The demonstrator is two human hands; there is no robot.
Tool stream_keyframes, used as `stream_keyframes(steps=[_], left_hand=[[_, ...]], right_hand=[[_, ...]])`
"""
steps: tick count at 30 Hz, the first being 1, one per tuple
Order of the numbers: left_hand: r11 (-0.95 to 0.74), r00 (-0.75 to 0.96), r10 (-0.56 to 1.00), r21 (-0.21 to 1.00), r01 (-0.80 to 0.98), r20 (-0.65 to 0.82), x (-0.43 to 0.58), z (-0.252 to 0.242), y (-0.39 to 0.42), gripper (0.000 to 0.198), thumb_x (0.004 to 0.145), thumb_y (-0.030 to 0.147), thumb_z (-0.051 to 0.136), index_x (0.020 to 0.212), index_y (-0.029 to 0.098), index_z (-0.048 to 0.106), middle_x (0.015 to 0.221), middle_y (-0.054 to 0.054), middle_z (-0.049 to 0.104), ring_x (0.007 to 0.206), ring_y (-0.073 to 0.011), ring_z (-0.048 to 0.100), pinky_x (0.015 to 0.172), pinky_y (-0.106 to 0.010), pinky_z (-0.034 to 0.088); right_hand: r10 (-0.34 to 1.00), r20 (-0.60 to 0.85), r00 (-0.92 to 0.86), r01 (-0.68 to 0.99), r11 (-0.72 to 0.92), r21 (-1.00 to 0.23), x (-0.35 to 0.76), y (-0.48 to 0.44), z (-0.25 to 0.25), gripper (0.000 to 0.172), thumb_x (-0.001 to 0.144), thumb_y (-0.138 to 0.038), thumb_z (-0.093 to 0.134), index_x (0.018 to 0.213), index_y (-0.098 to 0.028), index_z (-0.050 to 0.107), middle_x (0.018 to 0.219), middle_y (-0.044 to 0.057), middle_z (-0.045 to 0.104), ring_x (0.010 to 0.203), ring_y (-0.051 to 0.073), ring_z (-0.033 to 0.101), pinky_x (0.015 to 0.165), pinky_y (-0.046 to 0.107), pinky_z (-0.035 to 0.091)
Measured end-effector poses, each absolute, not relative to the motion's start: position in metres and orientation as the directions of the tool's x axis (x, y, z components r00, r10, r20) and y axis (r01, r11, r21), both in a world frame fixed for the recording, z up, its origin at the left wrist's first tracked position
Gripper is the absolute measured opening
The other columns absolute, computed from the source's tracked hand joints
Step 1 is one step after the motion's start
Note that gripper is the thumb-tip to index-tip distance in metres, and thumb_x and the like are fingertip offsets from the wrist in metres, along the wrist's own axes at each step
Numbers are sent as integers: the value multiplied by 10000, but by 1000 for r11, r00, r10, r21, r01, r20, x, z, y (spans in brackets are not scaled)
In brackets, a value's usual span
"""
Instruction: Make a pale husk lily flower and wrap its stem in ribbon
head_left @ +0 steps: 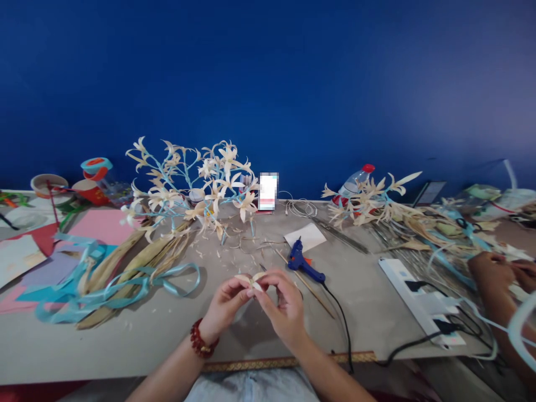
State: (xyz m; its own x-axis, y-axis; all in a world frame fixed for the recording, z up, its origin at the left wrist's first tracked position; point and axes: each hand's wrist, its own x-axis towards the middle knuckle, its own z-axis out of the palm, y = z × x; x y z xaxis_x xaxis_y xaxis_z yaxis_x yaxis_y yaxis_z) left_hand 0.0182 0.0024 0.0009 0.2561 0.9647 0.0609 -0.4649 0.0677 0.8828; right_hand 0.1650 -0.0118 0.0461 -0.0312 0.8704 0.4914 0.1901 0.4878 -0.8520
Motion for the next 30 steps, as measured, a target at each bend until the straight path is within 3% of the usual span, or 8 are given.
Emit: stream_keyframes(steps=[5,16,30], left_hand=[[-81,264,945,921,-382,192,18,9,0,103,815,280,693,799,188,737,835,-59,695,836,-207,625,811,-339,474],[-170,284,919,925,-339,273,17,14,-1,93,837,239,666,825,207,753,800,-65,688,813,-214,616,784,-348,465],[-150,262,939,951,-269,222,17,12,-1,123,816,295,685,780,208,764,768,-61,689,797,-207,604,783,-318,458]], right_hand=[[872,487,-40,178,486,-856,166,-14,47,47,828,-173,644,844,-217,643,853,33,646,785,181,608,714,308,496],[880,471,-59,114,475,-873,168,-16,46,41,843,-190,633,861,-220,655,852,31,636,767,172,605,700,293,495],[891,448,-76,79,453,-888,170,-13,44,37,852,-225,624,826,-216,649,826,34,620,746,171,598,696,293,502]])
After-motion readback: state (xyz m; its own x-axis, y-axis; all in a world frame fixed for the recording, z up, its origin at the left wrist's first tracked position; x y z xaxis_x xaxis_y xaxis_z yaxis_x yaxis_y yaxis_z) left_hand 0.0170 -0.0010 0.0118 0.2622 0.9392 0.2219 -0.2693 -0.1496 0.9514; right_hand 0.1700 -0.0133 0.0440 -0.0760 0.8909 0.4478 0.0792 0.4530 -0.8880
